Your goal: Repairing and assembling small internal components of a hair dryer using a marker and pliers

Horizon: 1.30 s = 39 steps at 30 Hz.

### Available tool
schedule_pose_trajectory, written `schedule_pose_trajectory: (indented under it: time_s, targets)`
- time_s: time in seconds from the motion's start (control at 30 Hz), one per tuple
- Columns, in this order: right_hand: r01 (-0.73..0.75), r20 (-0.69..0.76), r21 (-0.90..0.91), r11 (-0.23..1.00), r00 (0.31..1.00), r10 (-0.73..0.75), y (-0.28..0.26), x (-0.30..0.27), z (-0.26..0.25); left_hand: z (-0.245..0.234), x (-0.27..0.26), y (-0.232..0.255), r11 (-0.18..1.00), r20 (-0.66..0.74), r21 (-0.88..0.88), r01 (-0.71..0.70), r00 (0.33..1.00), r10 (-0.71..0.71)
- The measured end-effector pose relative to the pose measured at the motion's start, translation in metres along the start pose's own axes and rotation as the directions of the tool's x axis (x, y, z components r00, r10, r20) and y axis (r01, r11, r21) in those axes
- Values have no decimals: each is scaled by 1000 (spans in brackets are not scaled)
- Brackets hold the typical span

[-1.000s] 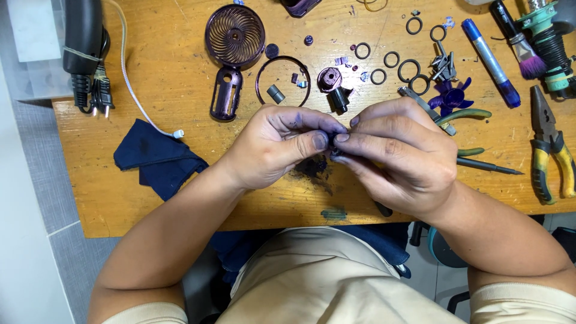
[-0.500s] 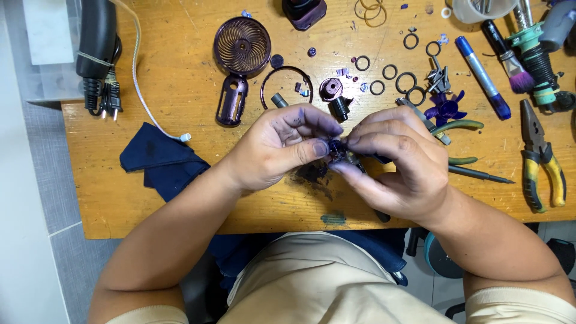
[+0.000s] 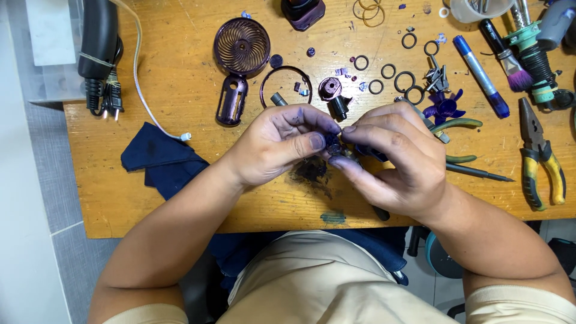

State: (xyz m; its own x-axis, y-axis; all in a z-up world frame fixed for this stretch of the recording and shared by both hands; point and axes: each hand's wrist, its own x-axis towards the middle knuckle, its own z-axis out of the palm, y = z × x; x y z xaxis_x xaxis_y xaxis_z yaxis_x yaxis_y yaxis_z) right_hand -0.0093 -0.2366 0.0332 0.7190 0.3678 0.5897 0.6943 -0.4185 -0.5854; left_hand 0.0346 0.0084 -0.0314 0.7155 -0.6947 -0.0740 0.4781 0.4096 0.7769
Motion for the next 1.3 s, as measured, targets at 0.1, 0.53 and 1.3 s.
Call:
schedule_pose_trajectory:
  time_s: [0.1, 0.53, 1.3]
  targets:
    - [0, 6, -8, 1000, 1000, 0, 0, 0, 0, -3, 2, -12, 978, 33, -208, 8, 999, -1]
    - [3, 6, -13, 1000, 1000, -3, -2, 4, 2, -4, 5, -20, 955, 26, -295, 19, 1000, -12]
    - [-161, -81, -49, 986, 984, 156, 3, -2, -3, -2, 4, -10, 935, -37, -353, 26, 998, -41]
